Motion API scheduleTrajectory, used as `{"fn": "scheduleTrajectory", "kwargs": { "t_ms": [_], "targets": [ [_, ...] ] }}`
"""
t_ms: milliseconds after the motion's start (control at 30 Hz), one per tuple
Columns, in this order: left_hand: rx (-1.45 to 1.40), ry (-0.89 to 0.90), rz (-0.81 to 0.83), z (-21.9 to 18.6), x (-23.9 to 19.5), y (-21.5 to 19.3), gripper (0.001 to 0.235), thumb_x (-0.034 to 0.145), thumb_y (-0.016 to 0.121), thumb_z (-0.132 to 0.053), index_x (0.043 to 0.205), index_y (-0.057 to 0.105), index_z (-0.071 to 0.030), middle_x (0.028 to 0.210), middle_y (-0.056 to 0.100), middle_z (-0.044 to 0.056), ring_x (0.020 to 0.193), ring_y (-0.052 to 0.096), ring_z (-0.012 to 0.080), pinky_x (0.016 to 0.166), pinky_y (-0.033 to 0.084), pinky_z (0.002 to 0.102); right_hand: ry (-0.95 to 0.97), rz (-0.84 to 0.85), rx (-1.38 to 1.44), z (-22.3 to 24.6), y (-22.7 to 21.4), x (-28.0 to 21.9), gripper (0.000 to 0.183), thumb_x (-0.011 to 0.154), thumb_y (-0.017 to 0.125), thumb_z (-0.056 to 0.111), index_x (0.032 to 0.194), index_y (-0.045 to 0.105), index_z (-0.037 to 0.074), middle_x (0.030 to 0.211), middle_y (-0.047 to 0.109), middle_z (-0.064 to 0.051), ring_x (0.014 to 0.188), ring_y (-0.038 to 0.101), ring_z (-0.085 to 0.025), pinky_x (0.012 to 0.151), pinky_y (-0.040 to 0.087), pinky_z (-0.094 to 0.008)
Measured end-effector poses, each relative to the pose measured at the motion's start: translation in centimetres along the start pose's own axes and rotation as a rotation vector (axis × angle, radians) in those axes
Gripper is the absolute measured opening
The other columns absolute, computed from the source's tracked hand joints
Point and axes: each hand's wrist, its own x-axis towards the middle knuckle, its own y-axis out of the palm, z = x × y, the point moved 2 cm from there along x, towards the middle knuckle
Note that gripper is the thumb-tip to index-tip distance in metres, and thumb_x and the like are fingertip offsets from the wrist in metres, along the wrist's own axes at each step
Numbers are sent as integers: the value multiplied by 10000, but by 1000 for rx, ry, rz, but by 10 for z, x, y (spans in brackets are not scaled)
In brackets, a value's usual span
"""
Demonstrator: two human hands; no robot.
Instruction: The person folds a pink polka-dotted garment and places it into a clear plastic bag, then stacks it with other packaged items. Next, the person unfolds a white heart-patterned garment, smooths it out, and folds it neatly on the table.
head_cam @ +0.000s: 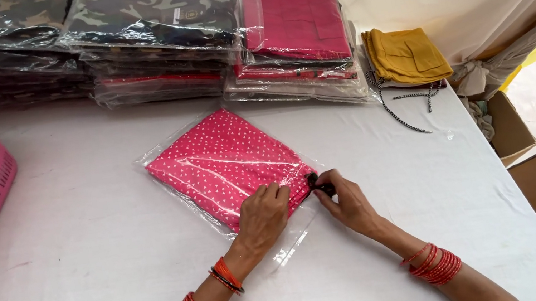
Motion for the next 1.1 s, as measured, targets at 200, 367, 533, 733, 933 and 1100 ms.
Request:
{"fn": "scheduleTrajectory", "kwargs": {
  "t_ms": [200,367,533,733,933,1100],
  "targets": [
    [-97,17,-136,5,0,-16,130,848,690,-18,974,688,11,862,670,104,738,671,212,562,566,320,-236,118,-100,76,4,26,441,907,653,170,1303,608,-17,1241,669,-184,1141,617,-303,928,513,-440],
    [-150,19,-59,2,-11,-8,120,870,679,-15,989,684,-2,888,677,91,793,666,218,581,569,317,-164,265,-545,78,27,48,425,973,551,284,1288,596,2,1382,562,-181,1324,474,-329,1140,364,-488],
    [-156,39,-1,-6,-16,-8,143,800,698,-11,937,660,-21,894,618,96,829,626,243,639,552,383,-206,106,-465,67,29,52,562,878,623,274,1364,550,1,1499,444,-219,1406,383,-416,1086,351,-541],
    [-96,18,182,-8,-21,-3,157,804,660,50,907,587,-43,890,559,106,835,614,254,631,553,382,-458,228,-517,58,2,14,350,963,622,251,1250,673,56,1522,459,-200,1471,324,-370,1173,205,-603],
    [-49,52,243,-13,-22,-2,257,729,659,76,952,578,-22,885,557,110,797,621,248,536,549,361,-374,-61,-387,9,-39,-1,259,994,592,234,1175,730,110,1166,757,-74,1105,677,-204,998,506,-417],
    [-139,65,268,-22,-40,-10,88,829,672,-36,832,586,-52,853,576,106,774,626,247,612,540,411,173,2,-137,-8,-43,52,387,1004,557,317,1267,657,51,1004,772,-84,869,718,-187,721,547,-319]
  ]
}}
